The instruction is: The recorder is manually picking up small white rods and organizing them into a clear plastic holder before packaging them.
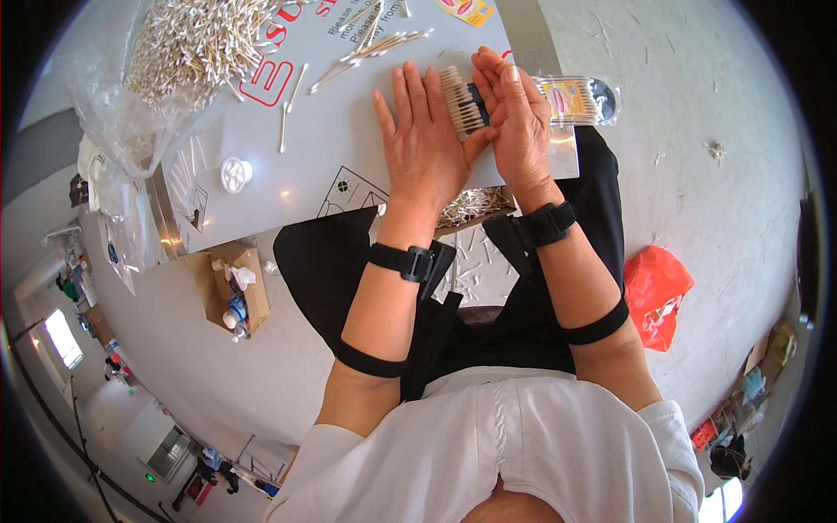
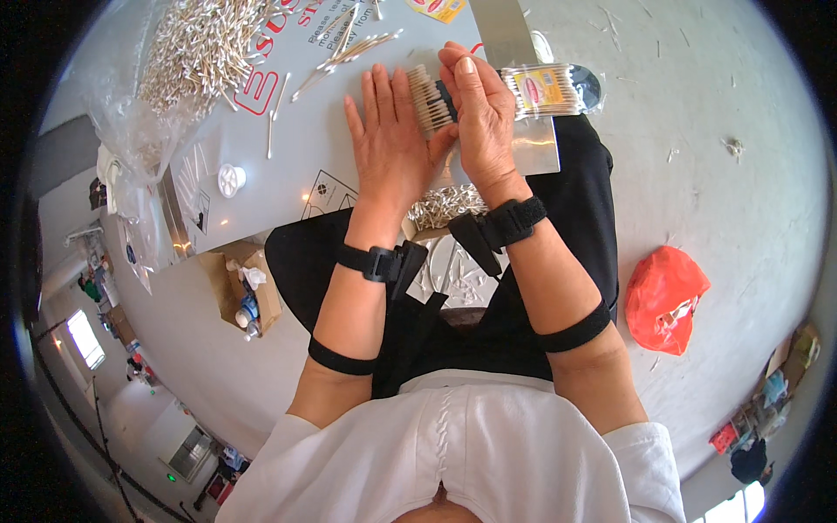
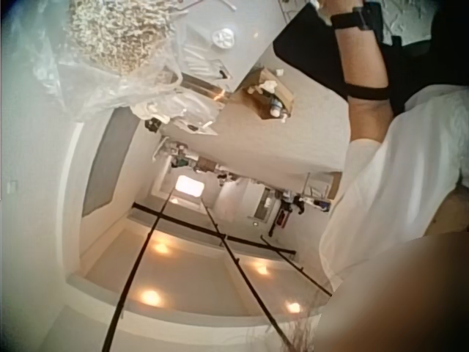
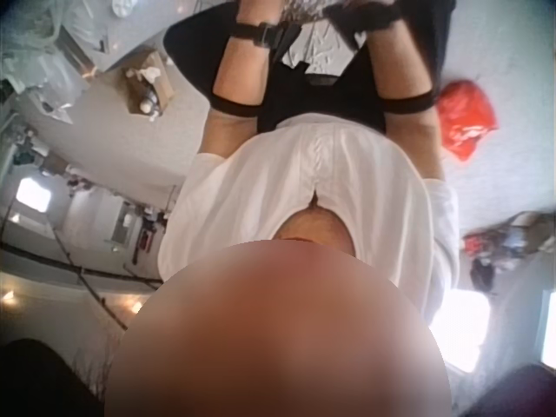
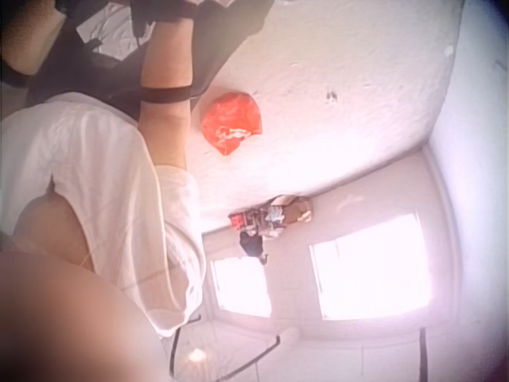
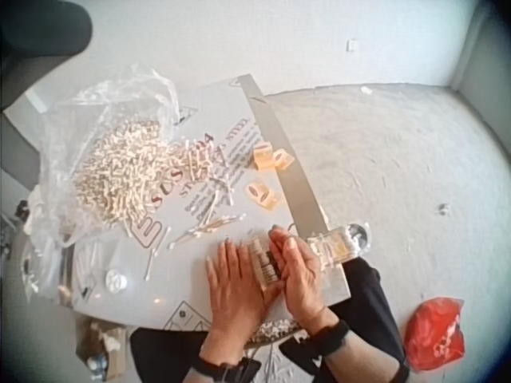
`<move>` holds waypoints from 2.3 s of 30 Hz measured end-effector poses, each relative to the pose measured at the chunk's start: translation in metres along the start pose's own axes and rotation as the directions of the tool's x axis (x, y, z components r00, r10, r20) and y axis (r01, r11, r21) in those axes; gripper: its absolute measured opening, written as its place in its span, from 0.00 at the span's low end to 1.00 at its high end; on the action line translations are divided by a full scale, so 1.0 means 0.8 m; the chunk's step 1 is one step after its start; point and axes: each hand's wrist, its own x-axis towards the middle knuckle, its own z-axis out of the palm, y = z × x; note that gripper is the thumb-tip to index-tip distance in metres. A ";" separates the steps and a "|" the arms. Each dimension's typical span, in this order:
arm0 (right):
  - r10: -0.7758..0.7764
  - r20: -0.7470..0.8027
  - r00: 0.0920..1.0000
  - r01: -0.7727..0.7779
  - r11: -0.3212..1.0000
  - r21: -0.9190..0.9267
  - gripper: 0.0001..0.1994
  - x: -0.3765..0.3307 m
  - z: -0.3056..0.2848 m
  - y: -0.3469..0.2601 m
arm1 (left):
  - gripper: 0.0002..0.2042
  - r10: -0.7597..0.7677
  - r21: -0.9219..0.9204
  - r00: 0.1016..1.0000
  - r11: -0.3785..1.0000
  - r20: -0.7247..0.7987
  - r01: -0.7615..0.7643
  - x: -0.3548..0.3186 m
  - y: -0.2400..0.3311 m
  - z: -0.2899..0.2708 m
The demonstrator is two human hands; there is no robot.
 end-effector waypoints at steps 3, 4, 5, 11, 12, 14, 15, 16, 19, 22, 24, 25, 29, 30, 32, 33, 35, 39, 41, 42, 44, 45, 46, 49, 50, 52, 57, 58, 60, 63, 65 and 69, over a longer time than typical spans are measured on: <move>-0.012 0.012 1.000 0.012 1.000 -0.004 0.23 -0.001 -0.001 0.000 | 0.47 -0.014 -0.030 1.000 0.999 0.017 0.014 -0.006 0.002 0.000; -0.018 0.024 1.000 0.018 1.000 -0.007 0.23 -0.001 0.000 0.000 | 0.47 -0.018 -0.053 1.000 0.998 0.009 0.019 -0.007 0.001 0.000; -0.018 0.026 1.000 0.018 1.000 -0.006 0.23 -0.002 0.000 0.000 | 0.47 -0.019 -0.052 1.000 0.998 0.009 0.020 -0.006 -0.001 0.001; -0.051 0.096 0.994 0.065 0.986 -0.151 0.24 -0.002 -0.010 -0.001 | 0.43 0.065 0.052 0.996 0.996 0.062 -0.068 0.000 -0.011 -0.007; -0.049 0.091 0.995 0.061 0.989 -0.134 0.24 -0.001 -0.010 -0.001 | 0.43 0.078 0.072 0.995 0.994 0.059 -0.082 0.000 -0.011 -0.010; -0.047 0.084 0.995 0.056 0.991 -0.118 0.24 -0.001 -0.011 0.000 | 0.43 0.091 0.090 0.994 0.991 0.058 -0.096 0.002 -0.011 -0.013; -0.044 0.087 0.995 0.055 0.990 -0.129 0.24 -0.001 -0.011 0.000 | 0.43 0.104 0.071 0.993 0.992 0.053 -0.108 0.004 -0.011 -0.015; -0.042 0.090 0.995 0.054 0.989 -0.140 0.24 -0.001 -0.011 0.000 | 0.44 0.118 0.051 0.992 0.991 0.049 -0.120 0.005 -0.011 -0.016; -0.049 0.029 0.998 0.052 0.994 -0.092 0.24 -0.001 -0.009 0.003 | 0.43 0.086 -0.046 0.996 0.995 0.017 -0.085 -0.001 -0.003 -0.017; -0.033 0.026 0.999 0.035 0.994 -0.106 0.24 -0.001 -0.010 0.001 | 0.44 0.077 -0.027 0.997 0.997 0.021 -0.077 0.000 -0.005 -0.009; -0.051 0.033 0.998 0.054 0.994 -0.093 0.24 0.001 -0.009 0.002 | 0.43 0.098 -0.008 0.995 0.995 0.023 -0.098 0.007 -0.011 -0.007; -0.070 0.040 0.997 0.073 0.994 -0.078 0.24 0.002 -0.009 0.002 | 0.43 0.119 0.011 0.993 0.993 0.025 -0.119 0.010 -0.012 -0.008; -0.015 0.073 0.997 0.021 0.996 -0.092 0.23 -0.001 -0.009 0.000 | 0.44 0.138 0.023 0.984 0.990 0.113 -0.142 0.003 -0.014 -0.013; -0.052 0.092 0.994 0.064 0.990 -0.129 0.24 -0.001 -0.007 0.000 | 0.42 0.142 -0.024 0.986 0.990 0.087 -0.141 0.002 -0.016 -0.011; -0.088 0.113 0.990 0.107 0.980 -0.166 0.24 0.000 -0.004 0.000 | 0.41 0.143 -0.070 0.988 0.988 0.060 -0.139 0.002 -0.023 -0.005; -0.116 0.125 0.985 0.136 0.976 -0.170 0.25 0.003 -0.003 0.001 | 0.40 0.114 -0.167 0.993 0.979 -0.036 -0.118 0.002 -0.026 -0.004; -0.142 0.137 0.980 0.165 0.971 -0.175 0.26 0.012 -0.002 0.003 | 0.39 0.073 -0.265 0.989 0.959 -0.128 -0.105 0.005 -0.030 0.002; -0.191 0.161 0.968 0.225 0.947 -0.227 0.28 0.032 0.001 0.013 | 0.36 -0.335 -0.874 0.917 0.485 -0.217 -0.029 0.022 -0.019 0.003; -0.215 0.172 0.961 0.255 0.929 -0.267 0.28 0.033 0.003 0.020 | 0.36 -0.412 -0.950 0.894 0.310 -0.175 -0.043 0.032 -0.019 0.006; -0.198 0.180 0.964 0.244 0.927 -0.286 0.29 0.030 0.006 0.023 | 0.36 -0.389 -0.964 0.908 0.261 -0.158 -0.056 0.036 -0.021 0.009; -0.178 0.188 0.966 0.230 0.924 -0.305 0.29 0.026 0.009 0.027 | 0.36 -0.367 -0.975 0.919 0.213 -0.142 -0.065 0.039 -0.026 0.014; -0.186 0.179 0.966 0.234 0.924 -0.301 0.29 0.025 0.010 0.027 | 0.37 -0.357 -0.978 0.921 0.185 -0.154 -0.091 0.040 -0.027 0.015; -0.195 0.170 0.966 0.239 0.925 -0.297 0.29 0.025 0.010 0.027 | 0.37 -0.348 -0.981 0.923 0.157 -0.166 -0.117 0.041 -0.028 0.017; -0.156 0.143 0.977 0.187 0.954 -0.234 0.29 0.024 0.007 0.024 | 0.37 -0.418 -0.991 0.900 0.028 -0.128 -0.128 0.037 -0.027 0.016; -0.158 0.142 0.977 0.188 0.954 -0.233 0.29 0.025 0.007 0.024 | 0.37 -0.417 -0.991 0.900 0.029 -0.129 -0.129 0.040 -0.028 0.016; -0.167 0.173 0.971 0.209 0.942 -0.263 0.30 0.025 0.009 0.022 | 0.36 -0.404 -0.994 0.909 0.033 -0.105 -0.100 0.041 -0.032 0.018; -0.125 0.114 0.986 0.140 0.981 -0.133 0.28 0.026 0.004 0.016 | 0.35 -0.442 -0.988 0.887 -0.014 -0.134 -0.156 0.036 -0.039 0.014; -0.112 0.089 0.990 0.118 0.991 -0.065 0.28 0.023 0.002 0.012 | 0.34 -0.477 -0.983 0.863 0.006 -0.165 -0.185 0.032 -0.045 0.012; -0.095 0.011 0.995 0.096 0.995 -0.003 0.25 0.011 -0.005 -0.001 | 0.31 -0.516 -0.978 0.834 0.038 -0.194 -0.204 0.016 -0.055 0.003; -0.065 -0.100 0.993 0.061 0.997 -0.045 0.16 -0.026 -0.028 -0.023 | 0.25 -0.558 -0.982 0.811 0.164 -0.174 -0.098 -0.023 -0.054 -0.017; 0.001 -0.097 0.995 -0.009 0.996 -0.083 0.15 -0.056 -0.041 -0.028 | 0.23 -0.538 -0.976 0.828 0.214 -0.159 -0.048 -0.050 -0.052 -0.025; 0.073 -0.029 0.997 -0.078 0.963 -0.257 0.09 -0.087 -0.055 -0.040 | 0.18 -0.481 -0.947 0.873 0.309 -0.076 0.087 -0.089 -0.045 -0.021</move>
